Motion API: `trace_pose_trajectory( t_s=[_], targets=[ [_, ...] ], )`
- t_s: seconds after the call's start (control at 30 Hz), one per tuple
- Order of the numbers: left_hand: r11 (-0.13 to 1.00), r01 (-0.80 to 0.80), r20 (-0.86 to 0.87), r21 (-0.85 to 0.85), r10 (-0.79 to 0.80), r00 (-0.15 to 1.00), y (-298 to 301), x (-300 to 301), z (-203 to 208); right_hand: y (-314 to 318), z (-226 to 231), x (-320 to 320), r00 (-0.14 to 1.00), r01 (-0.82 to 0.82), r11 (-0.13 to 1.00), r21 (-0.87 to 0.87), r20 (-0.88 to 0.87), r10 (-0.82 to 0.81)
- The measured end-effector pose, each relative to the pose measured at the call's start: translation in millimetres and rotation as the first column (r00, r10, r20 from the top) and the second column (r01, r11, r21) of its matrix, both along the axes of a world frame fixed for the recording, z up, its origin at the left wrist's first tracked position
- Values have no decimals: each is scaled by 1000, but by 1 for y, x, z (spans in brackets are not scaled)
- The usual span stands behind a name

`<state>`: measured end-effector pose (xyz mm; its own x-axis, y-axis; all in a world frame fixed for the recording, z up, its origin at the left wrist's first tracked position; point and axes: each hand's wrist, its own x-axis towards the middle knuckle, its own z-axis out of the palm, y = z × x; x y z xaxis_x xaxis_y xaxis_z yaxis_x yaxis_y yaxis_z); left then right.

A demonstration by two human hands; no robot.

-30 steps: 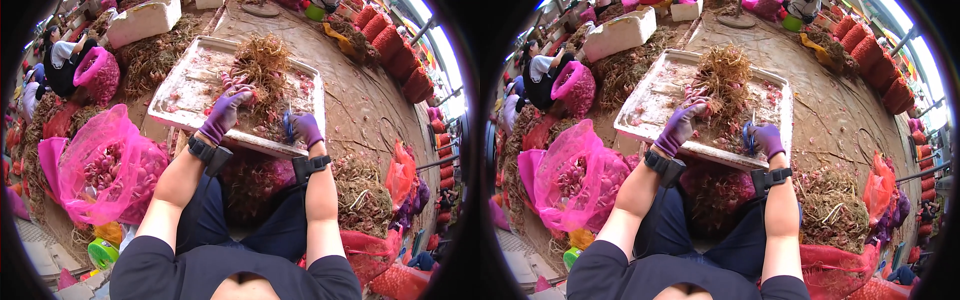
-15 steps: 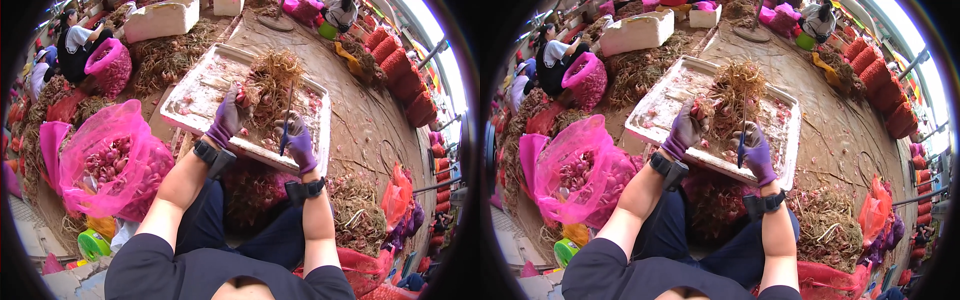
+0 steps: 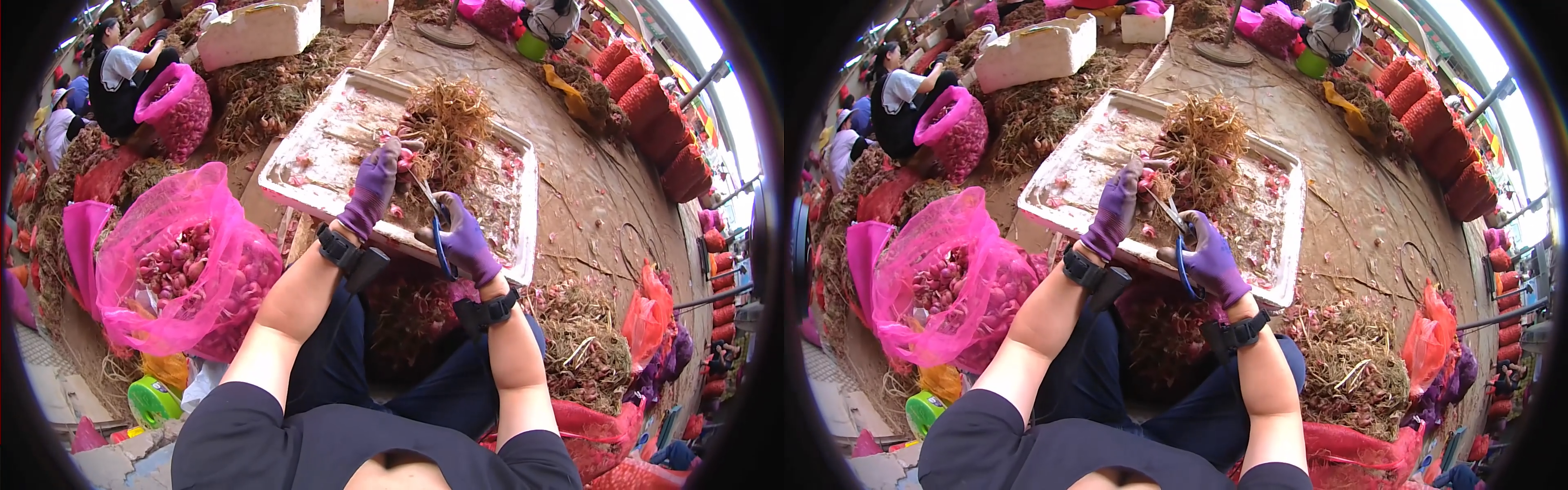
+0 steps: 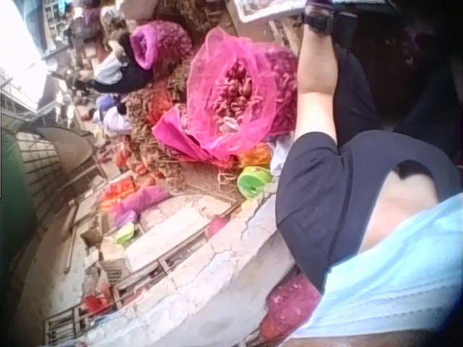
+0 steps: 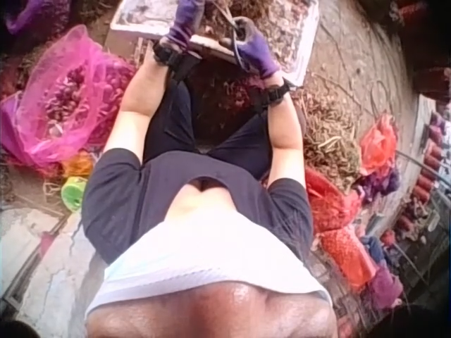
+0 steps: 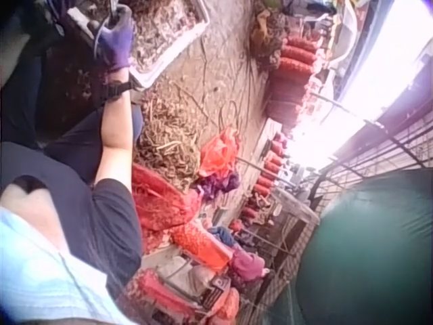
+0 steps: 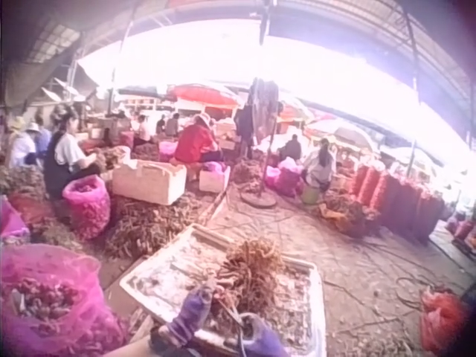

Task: Trim and sort red onions using scissors and place them into bags.

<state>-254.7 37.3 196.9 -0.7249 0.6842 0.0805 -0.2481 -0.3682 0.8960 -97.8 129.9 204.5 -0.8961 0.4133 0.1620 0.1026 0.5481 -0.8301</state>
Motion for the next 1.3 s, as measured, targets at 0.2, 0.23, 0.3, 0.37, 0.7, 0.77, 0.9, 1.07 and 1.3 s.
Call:
trace_pose_trajectory(
  t_s=[0.2, 0.23, 0.3, 0.37, 0.7, 0.77, 0.9, 1.07, 1.3],
  targets=[
    [988, -136, -72, 73, 141, 987, 4, 7, 2, -5, 1, 0, 999, 34, 995, -93, 16, -33],
    [989, -138, -86, 58, 142, 986, 3, 5, -2, -5, 1, 0, 999, 35, 995, -93, 15, -34],
    [989, -142, -100, 41, 145, 984, 5, 1, -5, -8, 1, -1, 999, 39, 997, -67, -22, -40],
    [904, -392, -409, 167, 426, 807, 8, -2, -6, -13, 3, -3, 999, 40, 996, -82, -19, -42],
    [998, 43, 455, -54, -14, 891, 3, -10, -3, -10, 9, -2, 1000, 23, 989, 145, 16, -25],
    [991, 130, 443, 11, -122, 888, 5, -15, -8, -11, 7, -1, 1000, 29, 982, 186, -12, -27],
    [986, 163, 50, 45, -165, 985, 3, -21, -33, -11, 2, -6, 988, 89, 934, 346, -151, -38],
    [950, 191, 409, -245, -77, 909, 5, -14, -9, -6, 2, -2, 996, 66, 956, 287, -73, -47],
    [924, 298, 278, -240, -229, 933, 3, -12, -14, -11, 10, 0, 984, 148, 989, -13, 105, -146]
  ],
)
